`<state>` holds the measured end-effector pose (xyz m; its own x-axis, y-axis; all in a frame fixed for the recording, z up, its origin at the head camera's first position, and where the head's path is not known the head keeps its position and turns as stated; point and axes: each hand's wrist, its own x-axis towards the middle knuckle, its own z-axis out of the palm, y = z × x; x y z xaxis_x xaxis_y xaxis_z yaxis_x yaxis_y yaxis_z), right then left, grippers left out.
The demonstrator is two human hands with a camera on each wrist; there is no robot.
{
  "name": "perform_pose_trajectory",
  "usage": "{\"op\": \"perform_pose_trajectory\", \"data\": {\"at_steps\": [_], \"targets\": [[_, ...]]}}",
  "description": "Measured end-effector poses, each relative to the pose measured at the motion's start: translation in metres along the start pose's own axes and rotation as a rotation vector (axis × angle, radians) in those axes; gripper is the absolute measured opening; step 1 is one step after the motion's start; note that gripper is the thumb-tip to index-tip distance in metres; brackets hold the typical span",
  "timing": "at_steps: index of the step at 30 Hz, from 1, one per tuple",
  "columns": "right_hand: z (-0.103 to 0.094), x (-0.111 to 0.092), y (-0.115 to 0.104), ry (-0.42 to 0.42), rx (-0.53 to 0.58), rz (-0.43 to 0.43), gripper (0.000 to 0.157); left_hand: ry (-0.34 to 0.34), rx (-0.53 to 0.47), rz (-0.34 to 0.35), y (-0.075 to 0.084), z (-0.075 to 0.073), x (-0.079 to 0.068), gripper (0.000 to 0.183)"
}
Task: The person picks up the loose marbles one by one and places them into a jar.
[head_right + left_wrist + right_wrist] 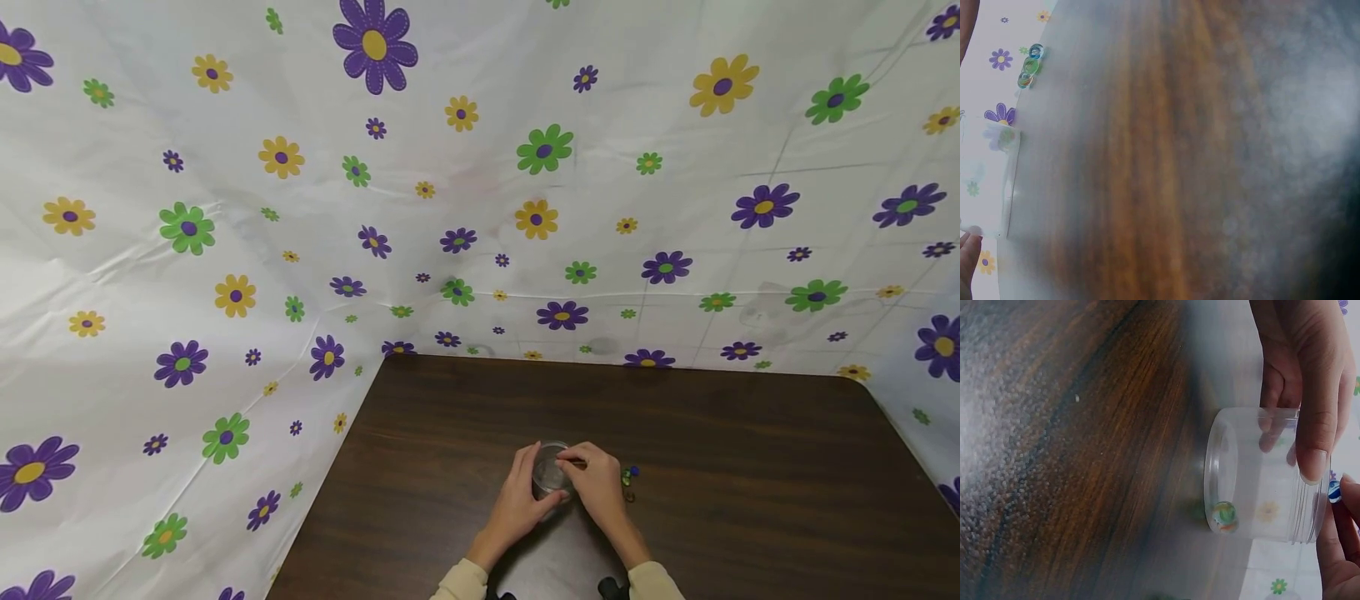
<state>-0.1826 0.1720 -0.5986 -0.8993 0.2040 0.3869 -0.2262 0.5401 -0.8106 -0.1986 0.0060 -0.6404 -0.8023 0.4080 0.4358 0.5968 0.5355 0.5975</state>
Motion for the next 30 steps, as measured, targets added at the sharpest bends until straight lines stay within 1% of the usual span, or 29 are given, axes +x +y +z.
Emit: {"op": "perform_pose_trajectory", "data": {"at_steps": [10,15,22,30], "targets": [[-0.0010,-0.0002,-0.0019,-0.016,-0.003,0.035,0.012,-0.019,-0.007,-0.023,0.0022,-0.0020,0.0000,0.083],[-0.0008,-0.0007,-0.0019,-0.010,-0.007,0.015,0.013,-0.027,-0.006,-0.029,0.0027,-0.0026,-0.0003,0.083],[0.0000,-0.0010,-0.0006,-0.004,0.011,-0.001,0.015,-0.020,-0.007,-0.023,0.0028,-0.0024,0.0004,0.083],[-0.0003,-0.0014,-0.0007,-0.004,-0.019,-0.006,0.016,-0.024,-0.001,-0.014,0.0023,-0.0023,0.0004,0.084]]}}
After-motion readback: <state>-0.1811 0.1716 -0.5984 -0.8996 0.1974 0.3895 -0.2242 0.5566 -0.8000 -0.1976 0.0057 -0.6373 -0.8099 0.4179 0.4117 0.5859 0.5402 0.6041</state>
